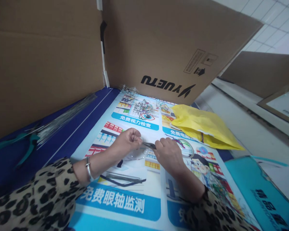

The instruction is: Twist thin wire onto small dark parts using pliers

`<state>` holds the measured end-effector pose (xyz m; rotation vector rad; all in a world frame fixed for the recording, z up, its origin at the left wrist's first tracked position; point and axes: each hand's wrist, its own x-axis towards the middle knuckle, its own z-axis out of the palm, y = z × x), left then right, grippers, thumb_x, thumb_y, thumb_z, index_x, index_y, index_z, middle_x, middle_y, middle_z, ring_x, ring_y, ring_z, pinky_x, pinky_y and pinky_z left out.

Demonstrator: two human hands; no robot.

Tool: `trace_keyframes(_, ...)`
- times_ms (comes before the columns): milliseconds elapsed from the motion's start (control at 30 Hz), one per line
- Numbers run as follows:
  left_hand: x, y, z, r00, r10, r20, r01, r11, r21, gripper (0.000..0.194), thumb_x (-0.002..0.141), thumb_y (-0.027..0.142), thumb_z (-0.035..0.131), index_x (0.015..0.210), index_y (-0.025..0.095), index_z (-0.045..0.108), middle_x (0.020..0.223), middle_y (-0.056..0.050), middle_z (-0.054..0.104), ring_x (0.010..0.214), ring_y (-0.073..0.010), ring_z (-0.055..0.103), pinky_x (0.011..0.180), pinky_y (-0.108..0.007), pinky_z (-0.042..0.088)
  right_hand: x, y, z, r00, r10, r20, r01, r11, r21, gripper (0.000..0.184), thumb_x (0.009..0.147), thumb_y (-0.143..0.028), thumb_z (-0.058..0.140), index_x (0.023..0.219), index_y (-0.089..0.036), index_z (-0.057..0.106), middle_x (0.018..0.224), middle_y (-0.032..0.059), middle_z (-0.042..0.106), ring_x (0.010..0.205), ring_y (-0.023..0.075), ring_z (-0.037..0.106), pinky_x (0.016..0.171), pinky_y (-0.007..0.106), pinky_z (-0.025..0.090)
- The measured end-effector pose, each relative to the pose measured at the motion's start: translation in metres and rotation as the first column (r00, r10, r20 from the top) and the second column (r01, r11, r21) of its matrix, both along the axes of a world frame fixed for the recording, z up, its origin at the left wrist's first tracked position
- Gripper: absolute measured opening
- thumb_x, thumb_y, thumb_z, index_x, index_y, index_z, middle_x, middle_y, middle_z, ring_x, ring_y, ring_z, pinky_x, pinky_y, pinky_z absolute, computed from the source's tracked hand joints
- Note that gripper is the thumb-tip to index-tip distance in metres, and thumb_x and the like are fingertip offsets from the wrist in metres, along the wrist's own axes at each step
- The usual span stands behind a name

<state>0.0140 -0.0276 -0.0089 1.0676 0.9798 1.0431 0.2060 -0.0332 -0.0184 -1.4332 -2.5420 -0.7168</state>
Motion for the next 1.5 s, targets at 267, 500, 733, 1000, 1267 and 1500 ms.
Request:
trace_keyframes(267, -0.0004, 0.0014, -0.0041, 1.000, -0.022, -0.002, 0.022, 1.000, 0.018, 0.022, 0.061, 0.009, 0.056, 0.080, 0.016, 0.047, 0.063, 0.005, 0.052, 0.051, -0.0050, 0.045, 0.052, -0.019, 0.035, 0.0020, 0.0014, -0.0047, 1.000, 0.027, -0.013, -0.026, 0.999, 0.022, 0.009, 0.075, -0.027, 0.056, 0.071, -0.020, 0.052, 0.070, 0.0031, 0.054, 0.069, 0.0176, 0.043, 0.061, 0.030, 0.022)
trace_keyframes(500, -0.0012, 0.0015, -0.0008, 0.998, -0.040, -0.052, 0.041, 0.999, 0.017, 0.025, 0.059, 0.009, 0.056, 0.081, 0.016, 0.047, 0.067, 0.004, 0.054, 0.053, -0.0057, 0.046, 0.051, -0.019, 0.034, 0.0029, 0.0008, -0.0060, 0.999, 0.028, -0.046, -0.029, 0.999, -0.026, 0.008, 0.076, -0.027, 0.055, 0.073, -0.020, 0.054, 0.071, 0.0027, 0.055, 0.070, 0.0165, 0.046, 0.061, 0.028, 0.024)
trace_keyframes(733, -0.0018, 0.0023, -0.0005, 0.999, -0.045, -0.028, 0.045, 0.999, 0.008, 0.023, 0.060, 0.011, 0.057, 0.080, 0.016, 0.047, 0.063, 0.005, 0.053, 0.051, -0.0051, 0.044, 0.051, -0.019, 0.034, -0.0013, 0.0027, -0.0100, 0.987, -0.075, -0.139, 0.040, 0.971, -0.236, 0.021, 0.084, -0.037, 0.046, 0.076, -0.020, 0.055, 0.075, 0.0019, 0.059, 0.071, 0.0134, 0.050, 0.060, 0.025, 0.027)
trace_keyframes(1000, -0.0019, 0.0030, -0.0041, 0.997, -0.039, 0.065, 0.043, 0.998, -0.053, 0.022, 0.060, 0.013, 0.059, 0.077, 0.016, 0.047, 0.057, 0.006, 0.051, 0.046, -0.0050, 0.043, 0.049, -0.020, 0.032, -0.0047, -0.0002, -0.0040, 0.982, -0.129, -0.135, 0.082, 0.947, -0.310, 0.027, 0.086, -0.041, 0.041, 0.080, -0.019, 0.055, 0.077, 0.0025, 0.061, 0.073, 0.0136, 0.054, 0.058, 0.024, 0.028)
trace_keyframes(1267, -0.0056, 0.0049, -0.0024, 0.995, -0.081, 0.059, 0.087, 0.990, -0.107, 0.024, 0.062, 0.014, 0.062, 0.080, 0.016, 0.046, 0.061, 0.005, 0.052, 0.046, -0.0044, 0.045, 0.047, -0.019, 0.030, -0.0060, -0.0027, -0.0028, 0.975, -0.151, -0.163, 0.084, 0.929, -0.362, 0.029, 0.086, -0.043, 0.039, 0.079, -0.020, 0.054, 0.077, 0.0015, 0.060, 0.072, 0.0131, 0.054, 0.057, 0.024, 0.027)
trace_keyframes(1500, -0.0045, 0.0029, -0.0058, 0.995, -0.085, 0.060, 0.085, 0.996, -0.001, 0.022, 0.064, 0.015, 0.061, 0.080, 0.017, 0.046, 0.068, 0.004, 0.053, 0.053, -0.0045, 0.044, 0.052, -0.019, 0.034, -0.0037, -0.0013, -0.0034, 0.974, -0.098, -0.203, 0.039, 0.961, -0.275, 0.026, 0.085, -0.041, 0.042, 0.076, -0.019, 0.054, 0.075, 0.0018, 0.058, 0.073, 0.0137, 0.050, 0.061, 0.024, 0.028)
